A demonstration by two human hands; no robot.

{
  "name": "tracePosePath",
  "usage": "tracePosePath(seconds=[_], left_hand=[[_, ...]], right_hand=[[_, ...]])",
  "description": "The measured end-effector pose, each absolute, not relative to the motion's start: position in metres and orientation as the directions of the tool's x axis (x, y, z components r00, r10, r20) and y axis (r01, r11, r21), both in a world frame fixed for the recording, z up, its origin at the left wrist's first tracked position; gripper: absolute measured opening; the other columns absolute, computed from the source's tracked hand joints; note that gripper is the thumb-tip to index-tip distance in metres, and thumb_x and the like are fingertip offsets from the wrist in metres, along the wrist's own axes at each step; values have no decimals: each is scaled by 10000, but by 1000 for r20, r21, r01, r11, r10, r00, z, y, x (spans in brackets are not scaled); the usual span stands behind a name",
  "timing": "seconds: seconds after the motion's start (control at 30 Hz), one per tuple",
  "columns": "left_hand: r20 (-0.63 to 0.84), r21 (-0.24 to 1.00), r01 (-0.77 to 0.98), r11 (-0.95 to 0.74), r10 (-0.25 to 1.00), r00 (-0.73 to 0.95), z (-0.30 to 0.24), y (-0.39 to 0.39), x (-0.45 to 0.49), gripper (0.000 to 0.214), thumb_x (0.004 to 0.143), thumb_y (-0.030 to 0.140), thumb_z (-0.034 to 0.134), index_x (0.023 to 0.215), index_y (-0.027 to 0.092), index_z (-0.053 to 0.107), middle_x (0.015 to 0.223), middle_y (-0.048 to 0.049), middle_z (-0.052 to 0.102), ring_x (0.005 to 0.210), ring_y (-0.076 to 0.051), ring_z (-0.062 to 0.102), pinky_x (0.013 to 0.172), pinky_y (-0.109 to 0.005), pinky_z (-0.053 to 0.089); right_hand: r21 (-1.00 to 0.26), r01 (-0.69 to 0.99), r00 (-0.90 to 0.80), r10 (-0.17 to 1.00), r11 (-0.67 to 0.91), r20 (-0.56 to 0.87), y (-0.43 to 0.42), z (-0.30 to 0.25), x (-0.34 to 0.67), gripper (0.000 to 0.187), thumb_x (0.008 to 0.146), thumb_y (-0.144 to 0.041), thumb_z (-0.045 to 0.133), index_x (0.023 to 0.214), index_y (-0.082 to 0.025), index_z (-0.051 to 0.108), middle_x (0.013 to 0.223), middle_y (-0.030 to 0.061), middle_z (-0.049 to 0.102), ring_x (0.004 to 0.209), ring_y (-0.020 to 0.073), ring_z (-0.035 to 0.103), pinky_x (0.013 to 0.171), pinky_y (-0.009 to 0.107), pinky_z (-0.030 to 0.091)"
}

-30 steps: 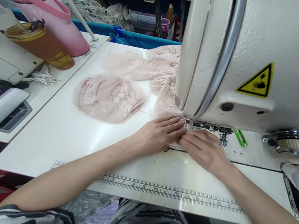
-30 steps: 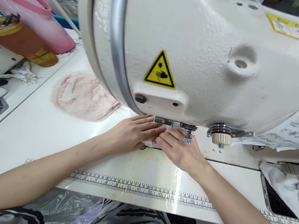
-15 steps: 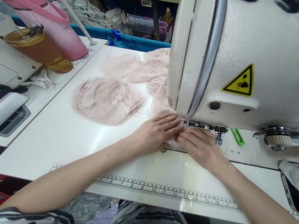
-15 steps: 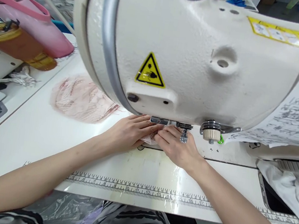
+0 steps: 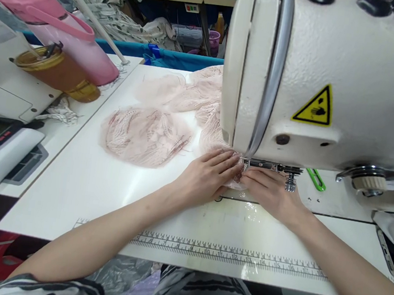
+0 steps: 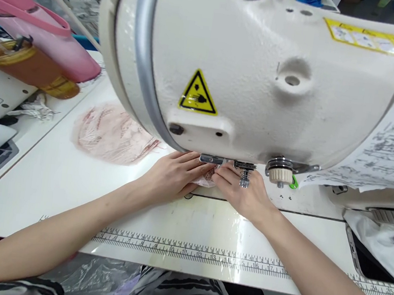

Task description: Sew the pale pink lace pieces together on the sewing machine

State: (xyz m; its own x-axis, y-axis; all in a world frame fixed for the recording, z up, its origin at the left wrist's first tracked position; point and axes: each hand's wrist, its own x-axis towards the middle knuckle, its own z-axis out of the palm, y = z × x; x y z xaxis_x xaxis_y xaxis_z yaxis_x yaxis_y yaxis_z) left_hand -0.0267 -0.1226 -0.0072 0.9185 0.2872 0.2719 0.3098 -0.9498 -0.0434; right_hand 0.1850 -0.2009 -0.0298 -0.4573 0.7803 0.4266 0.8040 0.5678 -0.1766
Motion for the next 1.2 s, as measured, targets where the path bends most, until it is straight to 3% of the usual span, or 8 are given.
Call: tracePosePath(seconds=[0.3,0.57,0.87,0.93,1.1,1.2], left_hand=[[280,-92,323,-942,287,916,-9,-125,-26,384,932,272,490,1269,111,583,1250,-130,633,1248,-277,542,1063,-451,447],[271,-117,314,-942,274,923,-6,-128,-25,384,964,272,466,1316,146,548,1243,-130,634,1196,-277,580,1024,-469,463],[338,-131,357,-925,297,893,-12,-126,-22,330,968,265,486,1266,176,593,1248,-106,637,1173,-247,601,1047,-441,446],[352,-135,365,-921,300,887,-13,-126,-23,333,968,266,489,1270,173,593,1272,-107,623,1201,-255,583,1063,-450,431],[379,-173,253,-952,173,909,-13,-126,-27,318,959,189,488,1257,168,597,1297,-48,607,1240,-214,554,1112,-434,390],[382,-148,192,-970,123,916,-12,-123,-30,316,957,169,472,1243,158,606,1264,-40,627,1204,-189,584,1115,-415,394]], right_hand=[[-142,868,-359,800,475,482,-208,-17,185,223,912,-148,513,1019,-251,679,1030,9,711,867,142,654,714,269,481],[-291,875,-196,833,386,517,-207,-13,184,129,899,-244,567,929,-269,690,910,-13,727,745,150,642,685,311,512],[-257,880,-223,824,401,521,-202,-14,187,210,928,-229,497,892,-226,704,866,0,731,762,139,652,639,277,441],[-201,896,-247,821,396,515,-202,-13,187,204,927,-227,506,915,-219,709,888,2,735,754,129,650,625,265,431],[158,899,-425,731,408,534,-206,-10,185,175,873,-152,582,997,-200,695,984,-7,736,737,122,626,616,279,391],[205,882,-463,701,424,543,-206,-11,185,185,859,-119,590,1000,-196,683,1022,-16,728,794,121,623,666,278,419]])
